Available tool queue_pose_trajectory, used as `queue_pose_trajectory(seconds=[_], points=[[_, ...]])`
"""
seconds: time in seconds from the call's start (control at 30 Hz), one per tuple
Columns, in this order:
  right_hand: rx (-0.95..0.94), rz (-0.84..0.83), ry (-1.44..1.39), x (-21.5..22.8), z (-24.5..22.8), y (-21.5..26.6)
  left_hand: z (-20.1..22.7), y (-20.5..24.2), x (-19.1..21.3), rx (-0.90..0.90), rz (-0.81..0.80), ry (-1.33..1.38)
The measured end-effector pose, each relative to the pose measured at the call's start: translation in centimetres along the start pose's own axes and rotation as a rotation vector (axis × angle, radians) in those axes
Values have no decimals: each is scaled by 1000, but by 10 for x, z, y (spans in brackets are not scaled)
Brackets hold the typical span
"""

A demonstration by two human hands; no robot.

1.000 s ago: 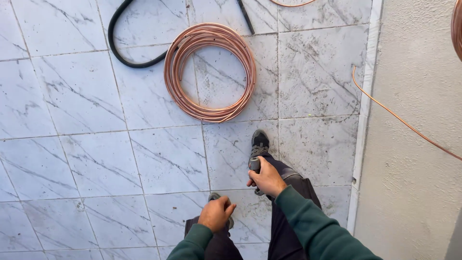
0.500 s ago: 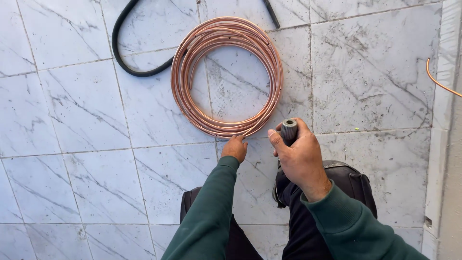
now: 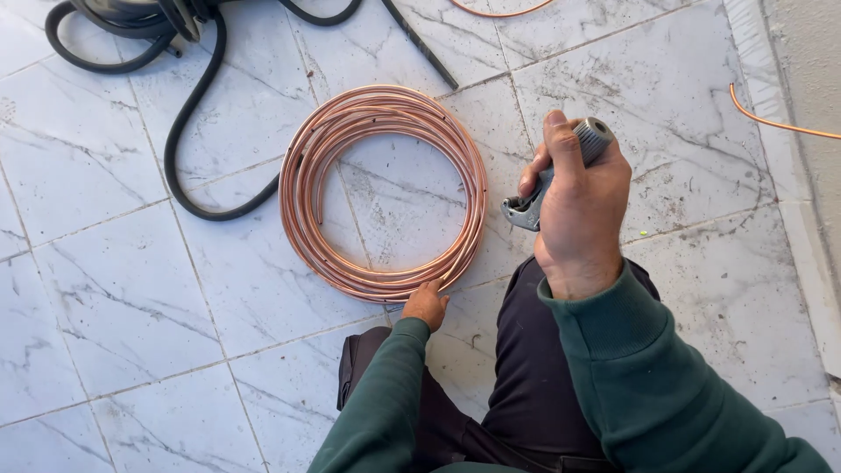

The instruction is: Measure and cut lengths of copper pipe from a coil using a handheld tube cutter.

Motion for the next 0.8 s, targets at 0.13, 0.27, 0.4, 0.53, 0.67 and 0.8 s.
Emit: queue_pose_trajectory(seconds=[0.13, 0.27, 0.4, 0.53, 0.67, 0.8], points=[[-22, 6, 68, -2, 2, 11, -10, 0, 9, 120, -162, -77], [-72, -140, 401, -11, 13, 19, -19, -7, -10, -39, -209, 293], [-267, -381, 1030, -24, 48, 32, 12, 61, 60, -104, -200, 406], [-305, -522, 1509, 17, 140, 44, 17, 81, 77, -170, -132, 387], [-212, -295, 1421, 58, 214, 77, 11, 99, 94, -207, -147, 404], [-572, 43, 746, 44, 226, 114, -5, 96, 102, -277, -221, 401]])
Point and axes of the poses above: each hand's wrist, its own y-axis away from the middle knuckle, its own x-axis out of the back of the hand, z = x × y, the point moved 3 cm from there along -y, towards the middle knuckle, and after that the axes turned 15 degrees about x, right-handed, at the moved point
